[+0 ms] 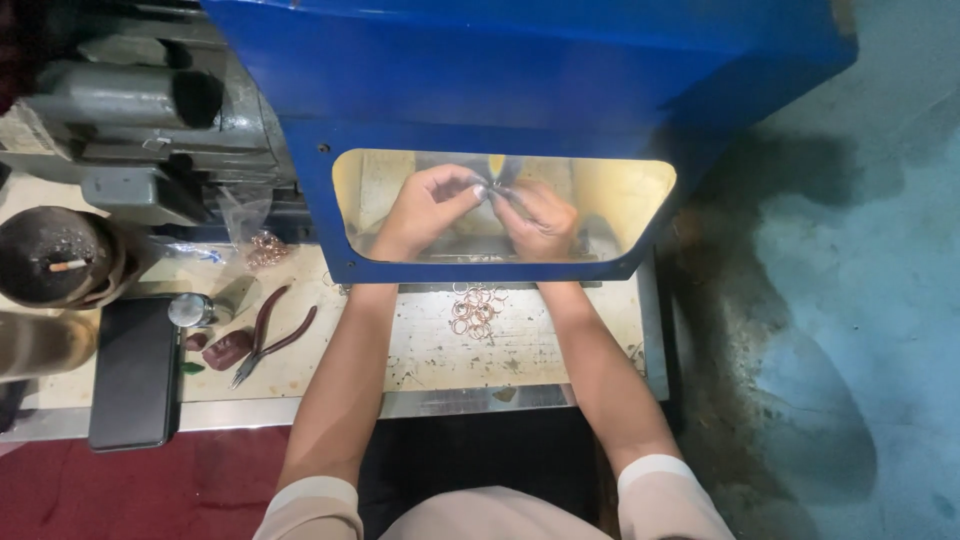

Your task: Polishing small jewelry components by holding them against a rotating polishing wheel inside a protective machine hood.

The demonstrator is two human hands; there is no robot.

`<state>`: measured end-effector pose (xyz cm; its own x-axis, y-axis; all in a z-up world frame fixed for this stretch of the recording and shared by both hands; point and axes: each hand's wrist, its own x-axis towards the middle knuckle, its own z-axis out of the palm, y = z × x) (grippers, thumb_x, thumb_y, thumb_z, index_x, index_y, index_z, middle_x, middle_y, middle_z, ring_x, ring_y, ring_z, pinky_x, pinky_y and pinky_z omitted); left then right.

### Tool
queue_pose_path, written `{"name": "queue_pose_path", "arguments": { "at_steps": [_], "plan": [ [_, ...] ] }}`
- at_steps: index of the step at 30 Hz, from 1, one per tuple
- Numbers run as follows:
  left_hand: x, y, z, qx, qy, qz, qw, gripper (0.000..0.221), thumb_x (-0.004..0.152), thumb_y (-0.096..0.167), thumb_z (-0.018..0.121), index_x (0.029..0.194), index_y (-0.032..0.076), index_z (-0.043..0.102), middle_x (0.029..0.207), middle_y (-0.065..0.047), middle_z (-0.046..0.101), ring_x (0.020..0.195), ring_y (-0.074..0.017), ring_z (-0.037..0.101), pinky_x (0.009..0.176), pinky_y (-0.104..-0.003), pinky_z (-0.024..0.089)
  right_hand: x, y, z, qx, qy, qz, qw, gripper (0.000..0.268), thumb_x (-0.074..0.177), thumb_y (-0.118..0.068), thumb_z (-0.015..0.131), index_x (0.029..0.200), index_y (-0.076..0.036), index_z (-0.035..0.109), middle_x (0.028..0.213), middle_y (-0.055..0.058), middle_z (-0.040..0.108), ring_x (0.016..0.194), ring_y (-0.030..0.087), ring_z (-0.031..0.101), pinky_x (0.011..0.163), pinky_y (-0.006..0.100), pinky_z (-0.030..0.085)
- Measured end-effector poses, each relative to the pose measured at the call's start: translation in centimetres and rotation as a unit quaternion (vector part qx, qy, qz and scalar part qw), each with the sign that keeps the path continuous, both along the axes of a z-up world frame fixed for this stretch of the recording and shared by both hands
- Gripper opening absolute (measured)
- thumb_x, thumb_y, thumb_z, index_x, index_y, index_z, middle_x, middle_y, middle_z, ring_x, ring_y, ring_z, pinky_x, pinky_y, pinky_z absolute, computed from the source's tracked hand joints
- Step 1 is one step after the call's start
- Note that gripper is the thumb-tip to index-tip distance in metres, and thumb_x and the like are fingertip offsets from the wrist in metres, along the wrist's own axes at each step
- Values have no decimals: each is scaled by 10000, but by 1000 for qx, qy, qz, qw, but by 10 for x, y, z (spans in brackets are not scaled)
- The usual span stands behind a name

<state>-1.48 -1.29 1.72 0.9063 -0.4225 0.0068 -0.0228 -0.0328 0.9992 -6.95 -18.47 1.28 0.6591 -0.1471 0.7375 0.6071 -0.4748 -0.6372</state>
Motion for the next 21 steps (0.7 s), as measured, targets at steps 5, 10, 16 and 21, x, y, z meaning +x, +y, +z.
{"name": "queue_pose_path", "arguments": {
  "at_steps": [5, 10, 16, 21],
  "plan": [
    [-1, -4, 1, 18, -7, 23, 1000, 224, 937, 230, 782, 1107, 85, 762, 911, -56, 743, 855, -130, 673, 732, -308, 585, 3, 2, -6, 31, 32, -14, 999, 85, 852, -4, 856, 886, -80, 840, 788, 120, 767, 741, 240, 770, 663, 338, 594],
    [-2, -6, 5, 12, 2, 31, 999, 233, 934, 262, 795, 1108, 108, 774, 914, -44, 745, 844, -111, 645, 761, -296, 565, 7, 2, -13, 50, 44, -20, 998, 72, 833, -24, 889, 858, -57, 830, 759, 143, 753, 733, 244, 762, 647, 347, 579],
    [-3, -6, 2, 7, 2, 38, 999, 211, 937, 256, 792, 1098, 121, 782, 909, -43, 765, 826, -104, 665, 751, -290, 567, 11, 4, -26, 71, 56, -31, 995, 80, 824, -26, 893, 830, -43, 815, 727, 141, 733, 715, 192, 736, 641, 344, 569],
    [-3, -8, 2, -5, -6, 38, 999, 223, 949, 262, 787, 1110, 108, 779, 932, -63, 767, 843, -121, 681, 772, -300, 567, 13, 7, -33, 85, 62, -51, 993, 108, 816, -55, 909, 795, -37, 805, 712, 136, 733, 700, 188, 729, 631, 336, 564]
  ]
}}
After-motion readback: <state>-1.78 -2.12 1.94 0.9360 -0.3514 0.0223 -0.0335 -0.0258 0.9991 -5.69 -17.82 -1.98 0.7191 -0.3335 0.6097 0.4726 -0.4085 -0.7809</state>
